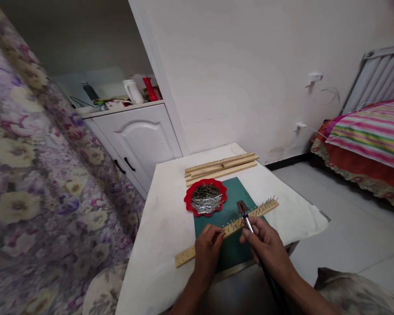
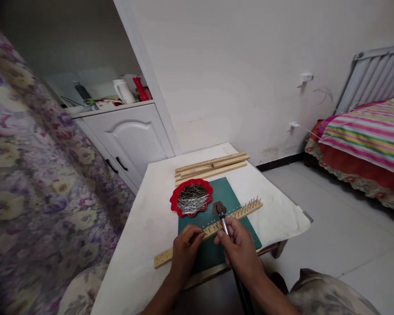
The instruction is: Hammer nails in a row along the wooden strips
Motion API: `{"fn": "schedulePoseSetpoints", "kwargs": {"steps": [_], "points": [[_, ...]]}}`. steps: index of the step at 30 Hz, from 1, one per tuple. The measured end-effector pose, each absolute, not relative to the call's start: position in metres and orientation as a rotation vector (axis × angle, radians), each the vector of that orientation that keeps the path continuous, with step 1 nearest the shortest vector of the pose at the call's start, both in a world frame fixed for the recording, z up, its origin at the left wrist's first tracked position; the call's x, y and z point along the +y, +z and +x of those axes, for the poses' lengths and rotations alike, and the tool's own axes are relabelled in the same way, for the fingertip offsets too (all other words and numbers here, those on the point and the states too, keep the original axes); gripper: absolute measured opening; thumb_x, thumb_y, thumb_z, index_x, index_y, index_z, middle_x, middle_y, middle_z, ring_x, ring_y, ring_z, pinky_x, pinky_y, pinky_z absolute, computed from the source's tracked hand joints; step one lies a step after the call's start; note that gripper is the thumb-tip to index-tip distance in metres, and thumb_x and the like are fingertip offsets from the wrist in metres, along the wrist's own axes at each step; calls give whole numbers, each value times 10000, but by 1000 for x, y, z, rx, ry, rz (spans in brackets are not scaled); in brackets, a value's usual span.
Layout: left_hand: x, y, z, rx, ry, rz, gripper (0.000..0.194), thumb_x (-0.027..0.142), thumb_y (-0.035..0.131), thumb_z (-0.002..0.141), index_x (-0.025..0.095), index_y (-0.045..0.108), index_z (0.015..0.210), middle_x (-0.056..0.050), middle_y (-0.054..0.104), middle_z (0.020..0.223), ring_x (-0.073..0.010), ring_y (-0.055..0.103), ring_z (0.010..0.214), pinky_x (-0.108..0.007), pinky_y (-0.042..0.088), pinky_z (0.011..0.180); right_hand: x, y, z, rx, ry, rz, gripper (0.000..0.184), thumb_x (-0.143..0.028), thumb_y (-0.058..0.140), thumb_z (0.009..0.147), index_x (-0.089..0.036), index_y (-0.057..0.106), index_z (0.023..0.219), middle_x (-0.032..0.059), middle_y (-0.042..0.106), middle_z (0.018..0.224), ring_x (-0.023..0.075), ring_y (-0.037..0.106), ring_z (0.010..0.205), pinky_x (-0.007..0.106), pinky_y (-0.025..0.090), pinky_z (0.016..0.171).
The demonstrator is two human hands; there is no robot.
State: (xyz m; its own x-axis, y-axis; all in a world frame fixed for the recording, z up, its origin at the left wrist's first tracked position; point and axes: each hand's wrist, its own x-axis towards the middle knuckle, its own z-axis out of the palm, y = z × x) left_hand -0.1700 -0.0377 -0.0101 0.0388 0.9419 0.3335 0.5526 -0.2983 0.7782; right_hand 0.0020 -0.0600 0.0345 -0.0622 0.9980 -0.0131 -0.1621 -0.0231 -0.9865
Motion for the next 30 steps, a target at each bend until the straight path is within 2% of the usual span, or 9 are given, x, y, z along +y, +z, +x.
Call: {"fn": "schedulePoseSetpoints", "kwargs": {"steps": [4, 12, 23, 30], "points": [[-37, -12, -168, 1528, 1155, 1895, 124, 232, 527, 802, 192, 631, 748, -11, 587, 757, -136, 547, 673, -230, 403, 614, -61, 37, 3, -1140, 1373, -1054, 195, -372, 559, 822, -204, 475, 874, -63, 599, 616, 13, 366, 268, 123, 256, 285], [-36, -11, -164, 1554, 1107, 1916, 126, 226, 536, 788, 190, 644, 734, -2, 570, 731, -123, 529, 646, -219, 378, 592, -72, 32, 0, -1238, 1660, -934, 224, -398, 535, 840, -182, 497, 889, -36, 640, 648, 1, 341, 250, 122, 192, 268], [-35, -14, -164, 1596, 1115, 1927, 165, 162, 514, 749, 177, 543, 587, 34, 479, 618, -100, 454, 573, -210, 299, 537, -78, 29, -8, -1326, 1675, -948, 167, -355, 502, 862, -189, 490, 874, -50, 632, 633, 5, 324, 256, 130, 170, 278], [-34, -17, -165, 1601, 1108, 1905, 170, 161, 508, 742, 174, 520, 573, 35, 468, 610, -98, 439, 565, -213, 287, 533, -77, 28, -8, -1329, 1678, -945, 175, -368, 495, 866, -193, 489, 871, -53, 620, 625, 12, 320, 267, 140, 173, 287]]}}
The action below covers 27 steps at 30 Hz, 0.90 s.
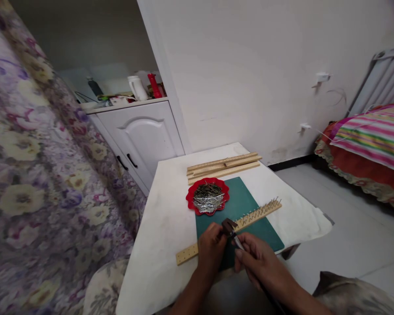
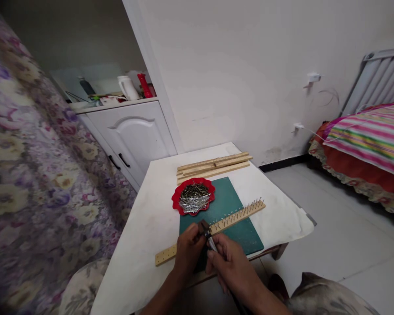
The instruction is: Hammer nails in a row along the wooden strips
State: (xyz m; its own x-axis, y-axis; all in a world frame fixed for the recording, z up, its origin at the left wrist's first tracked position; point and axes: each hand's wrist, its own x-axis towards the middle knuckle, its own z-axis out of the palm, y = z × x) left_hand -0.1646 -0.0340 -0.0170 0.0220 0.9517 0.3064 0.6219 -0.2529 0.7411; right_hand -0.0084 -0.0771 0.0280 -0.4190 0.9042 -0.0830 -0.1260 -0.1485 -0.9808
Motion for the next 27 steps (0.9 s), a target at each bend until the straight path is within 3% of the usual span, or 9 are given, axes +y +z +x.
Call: {"fn": "schedulePoseSetpoints", "kwargs": {"steps": [5, 11, 17, 27], "points": [[-34, -16, -164, 1578, 1128, 1920, 139, 171, 515, 753, 184, 580, 630, 21, 513, 647, -110, 478, 598, -217, 327, 554, -77, 29, -8, -1302, 1680, -941, 190, -381, 512, 857, -192, 487, 859, -63, 596, 606, 9, 318, 264, 131, 191, 281], [-38, -11, -177, 1571, 1070, 2027, 109, 241, 559, 764, 208, 630, 840, -25, 587, 811, -162, 556, 740, -267, 440, 667, -73, 33, 2, -1206, 1570, -966, 228, -406, 533, 851, -196, 480, 923, -46, 617, 635, 6, 326, 251, 133, 180, 278], [-43, -16, -199, 1759, 897, 2267, 300, 224, 632, 697, 226, 616, 996, -70, 603, 1014, -245, 553, 933, -386, 447, 795, -61, 51, 27, -1047, 1329, -1002, 256, -415, 579, 823, -198, 514, 942, -32, 616, 646, 31, 357, 289, 161, 242, 289], [-40, -17, -203, 1706, 801, 2239, 198, 255, 550, 787, 217, 613, 970, -62, 610, 954, -217, 575, 893, -346, 471, 783, -57, 52, 40, -1008, 1294, -1006, 243, -393, 575, 829, -182, 530, 941, -33, 600, 648, 22, 370, 301, 146, 272, 293]]}}
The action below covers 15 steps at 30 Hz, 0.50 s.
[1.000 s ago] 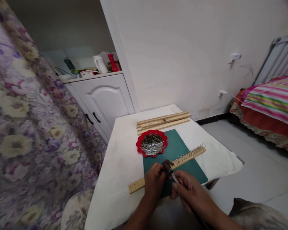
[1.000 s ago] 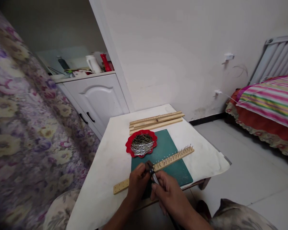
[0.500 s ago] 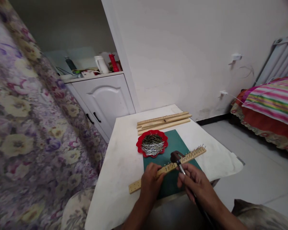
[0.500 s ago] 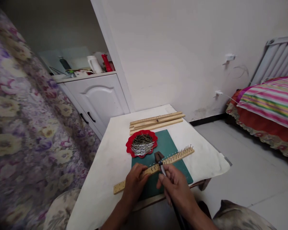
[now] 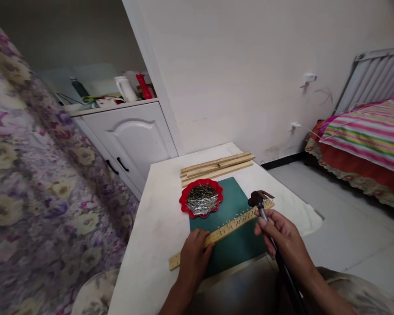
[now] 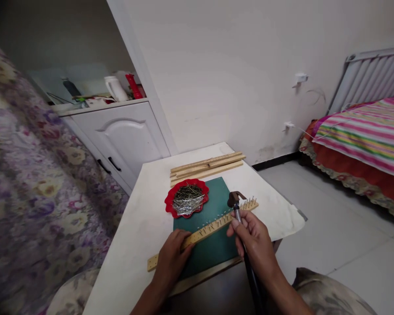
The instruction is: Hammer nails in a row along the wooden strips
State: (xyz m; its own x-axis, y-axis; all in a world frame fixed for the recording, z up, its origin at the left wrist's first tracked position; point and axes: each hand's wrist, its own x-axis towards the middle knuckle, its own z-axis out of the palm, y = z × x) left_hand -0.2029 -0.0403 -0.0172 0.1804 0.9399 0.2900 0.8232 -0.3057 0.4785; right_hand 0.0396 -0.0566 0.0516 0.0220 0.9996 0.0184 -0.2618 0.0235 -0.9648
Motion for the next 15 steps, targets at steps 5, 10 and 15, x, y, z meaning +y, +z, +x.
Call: {"fn": "schedulePoseSetpoints", "kwargs": {"steps": [5, 10, 15], "points": [[-36, -13, -215, 1686, 807, 2246, 201, 292, 515, 828, 217, 611, 988, -72, 608, 999, -229, 557, 936, -364, 459, 820, -59, 51, 36, -1020, 1316, -1007, 242, -398, 576, 830, -185, 520, 929, -36, 604, 648, 25, 369, 292, 149, 270, 283], [-23, -12, -235, 1579, 747, 2297, 221, 331, 478, 866, 223, 605, 1010, -82, 600, 1026, -230, 545, 944, -380, 446, 828, -61, 49, 35, -1041, 1321, -995, 206, -388, 556, 851, -199, 512, 920, -42, 609, 656, 18, 361, 295, 137, 261, 287], [-6, -11, -253, 1473, 694, 2371, 220, 350, 500, 862, 226, 612, 1005, -78, 606, 1019, -225, 544, 938, -367, 432, 833, -63, 49, 35, -1070, 1335, -1004, 201, -385, 538, 864, -198, 504, 931, -42, 605, 658, 10, 358, 294, 132, 268, 289]]}}
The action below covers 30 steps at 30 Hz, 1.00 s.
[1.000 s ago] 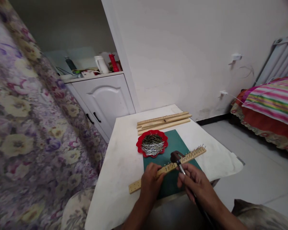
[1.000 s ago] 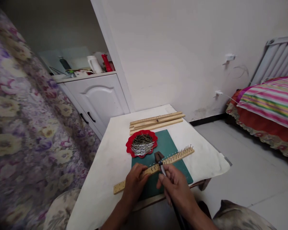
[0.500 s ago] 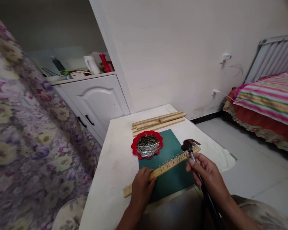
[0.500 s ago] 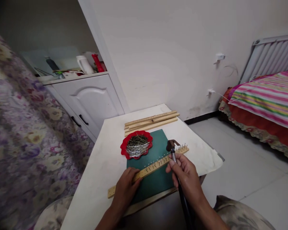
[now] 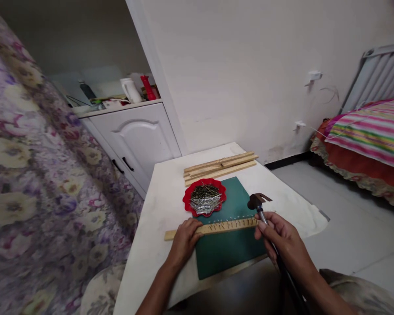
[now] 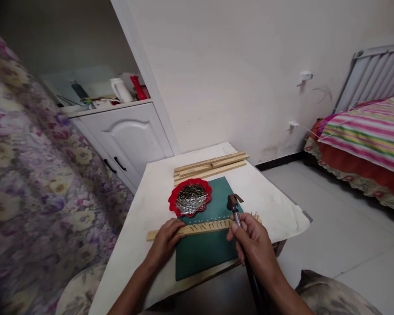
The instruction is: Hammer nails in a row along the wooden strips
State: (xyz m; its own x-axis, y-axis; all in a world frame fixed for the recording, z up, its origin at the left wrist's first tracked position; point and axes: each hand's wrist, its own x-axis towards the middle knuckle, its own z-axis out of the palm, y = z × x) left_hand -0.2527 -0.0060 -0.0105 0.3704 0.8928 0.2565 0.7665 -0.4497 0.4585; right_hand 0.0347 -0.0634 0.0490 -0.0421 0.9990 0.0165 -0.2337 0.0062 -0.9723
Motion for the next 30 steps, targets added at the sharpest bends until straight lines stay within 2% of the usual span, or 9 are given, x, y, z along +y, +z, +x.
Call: {"fn": "schedulePoseSetpoints", "kwargs": {"steps": [7, 15, 20, 22, 24, 27, 30], "points": [[7, -8, -272, 1360, 669, 2423, 274, 410, 495, 861, 216, 618, 1010, -77, 617, 999, -216, 549, 927, -342, 426, 825, -65, 52, 34, -1087, 1351, -1015, 204, -391, 543, 861, -197, 498, 909, -37, 605, 663, 5, 354, 301, 141, 245, 306], [22, -8, -288, 1281, 687, 2427, 265, 400, 502, 862, 229, 633, 1017, -78, 623, 1025, -216, 548, 967, -350, 417, 855, -67, 53, 29, -1098, 1393, -1023, 221, -404, 551, 855, -198, 497, 918, -41, 590, 651, 6, 354, 304, 153, 223, 314], [3, -9, -281, 1463, 914, 2297, 274, 342, 596, 800, 240, 625, 1053, -82, 598, 1111, -233, 528, 1045, -392, 409, 922, -66, 54, 29, -1085, 1388, -1018, 233, -409, 563, 846, -199, 500, 924, -39, 593, 654, 5, 349, 301, 155, 232, 312], [-17, -11, -267, 1657, 1120, 2112, 225, 319, 556, 820, 224, 620, 1014, -69, 608, 1047, -219, 546, 1000, -374, 429, 895, -66, 54, 29, -1082, 1387, -1013, 228, -406, 560, 848, -201, 500, 929, -40, 593, 655, 6, 352, 300, 153, 237, 309], [-36, -14, -248, 1775, 1265, 1896, 173, 315, 507, 845, 207, 620, 920, -42, 623, 908, -187, 580, 857, -314, 468, 776, -66, 53, 29, -1086, 1386, -1014, 219, -397, 555, 854, -203, 500, 937, -43, 591, 653, 8, 357, 301, 150, 243, 309], [-55, -20, -216, 1752, 1170, 1839, 164, 304, 503, 841, 211, 638, 853, -14, 610, 785, -162, 579, 728, -264, 461, 651, -65, 52, 29, -1097, 1383, -1012, 212, -391, 554, 856, -204, 498, 936, -45, 588, 650, 11, 364, 302, 148, 249, 308], [-58, -26, -196, 1809, 1053, 1930, 175, 265, 510, 827, 230, 655, 919, -17, 614, 781, -173, 581, 745, -285, 457, 674, -65, 54, 28, -1106, 1386, -1006, 205, -389, 554, 855, -203, 495, 918, -44, 590, 659, 10, 359, 300, 148, 250, 306]]}}
